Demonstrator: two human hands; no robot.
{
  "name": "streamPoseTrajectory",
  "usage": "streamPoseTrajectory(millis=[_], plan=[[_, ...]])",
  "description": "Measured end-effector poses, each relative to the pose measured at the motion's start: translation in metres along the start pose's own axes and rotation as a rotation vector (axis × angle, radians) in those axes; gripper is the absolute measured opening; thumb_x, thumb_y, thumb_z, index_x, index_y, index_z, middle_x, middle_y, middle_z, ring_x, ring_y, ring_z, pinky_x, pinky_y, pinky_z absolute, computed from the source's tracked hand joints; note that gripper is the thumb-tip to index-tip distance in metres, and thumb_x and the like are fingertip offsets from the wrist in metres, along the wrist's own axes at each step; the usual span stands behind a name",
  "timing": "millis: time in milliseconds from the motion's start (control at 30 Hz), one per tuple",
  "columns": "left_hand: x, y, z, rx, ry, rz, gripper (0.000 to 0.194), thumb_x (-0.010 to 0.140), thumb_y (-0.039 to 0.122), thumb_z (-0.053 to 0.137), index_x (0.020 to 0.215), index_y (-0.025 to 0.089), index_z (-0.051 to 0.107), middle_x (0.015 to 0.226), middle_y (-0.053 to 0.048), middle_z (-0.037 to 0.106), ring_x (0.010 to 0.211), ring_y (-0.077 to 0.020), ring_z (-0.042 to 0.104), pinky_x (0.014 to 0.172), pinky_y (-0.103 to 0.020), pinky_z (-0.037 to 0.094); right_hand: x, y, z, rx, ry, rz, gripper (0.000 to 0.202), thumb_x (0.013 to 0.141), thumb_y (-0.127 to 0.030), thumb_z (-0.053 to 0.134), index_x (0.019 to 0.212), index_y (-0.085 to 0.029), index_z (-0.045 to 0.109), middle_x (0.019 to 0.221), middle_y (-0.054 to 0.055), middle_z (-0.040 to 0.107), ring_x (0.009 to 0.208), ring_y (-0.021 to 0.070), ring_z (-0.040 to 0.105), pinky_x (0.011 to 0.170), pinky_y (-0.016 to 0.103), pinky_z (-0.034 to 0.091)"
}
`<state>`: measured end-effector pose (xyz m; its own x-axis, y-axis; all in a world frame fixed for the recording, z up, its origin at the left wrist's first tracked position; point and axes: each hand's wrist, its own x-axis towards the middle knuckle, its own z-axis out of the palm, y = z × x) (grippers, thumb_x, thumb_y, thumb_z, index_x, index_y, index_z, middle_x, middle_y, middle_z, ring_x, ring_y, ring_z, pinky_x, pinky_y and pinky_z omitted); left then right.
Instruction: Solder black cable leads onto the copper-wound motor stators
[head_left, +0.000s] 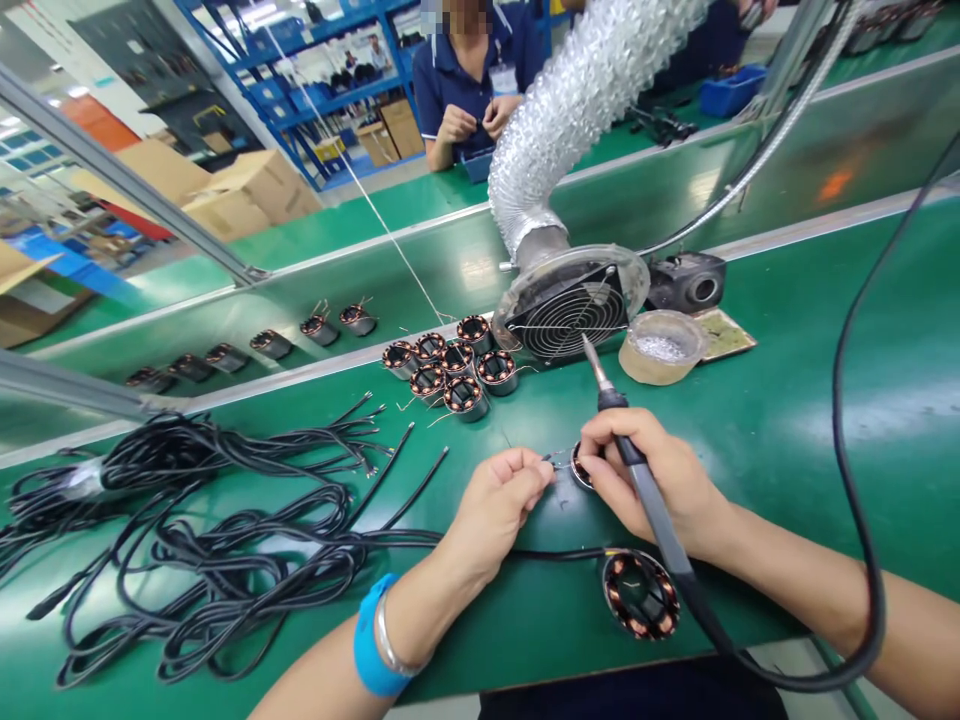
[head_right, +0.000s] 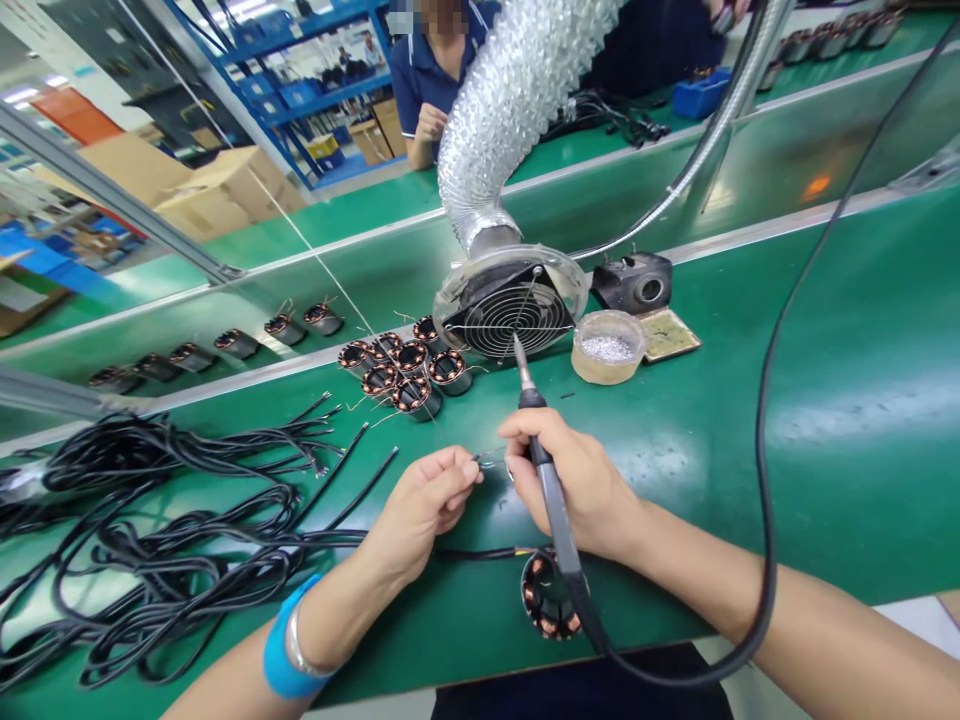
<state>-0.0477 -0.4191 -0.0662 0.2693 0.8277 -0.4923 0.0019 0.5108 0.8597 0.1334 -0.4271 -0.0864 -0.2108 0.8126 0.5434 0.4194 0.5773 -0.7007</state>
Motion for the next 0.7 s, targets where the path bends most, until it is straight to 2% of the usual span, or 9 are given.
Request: streamPoseTrajectory(millis=[200, 300, 433, 567, 700], plan=[[-0.002, -0.002, 0.003, 0.011, 0.035, 0.012, 0.032, 0.069, 0.043, 0.066, 0.065, 0.017, 0.048, 0.047, 0.011, 0.033, 0.042, -0.0029, 0.017, 0.044, -0.021, 0.015, 0.000, -0.002, -0.001, -0.010, -0.024, -0.071, 0.028, 0.086, -0.009, 0.055, 0.111, -0.021, 0.052, 0.082, -0.002, 0.064, 0.055, 0.0076, 0.057, 0.054, 0.019, 0.050], [-0.003, -0.003, 0.003, 0.023, 0.032, 0.016, 0.029, 0.069, 0.041, 0.065, 0.064, 0.017, 0.049, 0.047, 0.012, 0.030, 0.042, -0.0031, 0.016, 0.045, -0.021, 0.016, 0.000, -0.004, -0.005, -0.008, -0.037, -0.078, 0.029, 0.085, -0.010, 0.056, 0.111, -0.021, 0.053, 0.086, 0.000, 0.066, 0.063, 0.0102, 0.063, 0.059, 0.021, 0.054], [-0.002, -0.003, 0.004, 0.032, 0.039, 0.016, 0.025, 0.068, 0.039, 0.064, 0.064, 0.017, 0.051, 0.046, 0.012, 0.028, 0.042, -0.0035, 0.015, 0.045, -0.021, 0.016, 0.000, -0.007, -0.014, 0.001, -0.014, -0.077, 0.028, 0.091, -0.008, 0.052, 0.115, -0.022, 0.055, 0.088, 0.000, 0.070, 0.072, 0.0105, 0.068, 0.067, 0.021, 0.056], [-0.001, -0.004, 0.004, 0.028, 0.045, 0.016, 0.025, 0.068, 0.039, 0.063, 0.063, 0.017, 0.050, 0.046, 0.012, 0.029, 0.042, -0.0034, 0.016, 0.045, -0.021, 0.016, 0.003, -0.014, -0.034, -0.036, 0.015, -0.095, 0.037, 0.093, -0.013, 0.052, 0.128, -0.024, 0.056, 0.083, 0.000, 0.069, 0.066, 0.0115, 0.064, 0.060, 0.023, 0.054], [-0.002, -0.007, 0.002, 0.030, 0.048, 0.021, 0.026, 0.068, 0.039, 0.064, 0.065, 0.017, 0.050, 0.047, 0.012, 0.030, 0.043, -0.0035, 0.017, 0.045, -0.020, 0.017, 0.002, -0.025, -0.052, 0.010, -0.025, -0.142, 0.033, 0.085, -0.014, 0.055, 0.116, -0.021, 0.066, 0.076, 0.003, 0.064, 0.060, 0.0144, 0.056, 0.051, 0.028, 0.046]])
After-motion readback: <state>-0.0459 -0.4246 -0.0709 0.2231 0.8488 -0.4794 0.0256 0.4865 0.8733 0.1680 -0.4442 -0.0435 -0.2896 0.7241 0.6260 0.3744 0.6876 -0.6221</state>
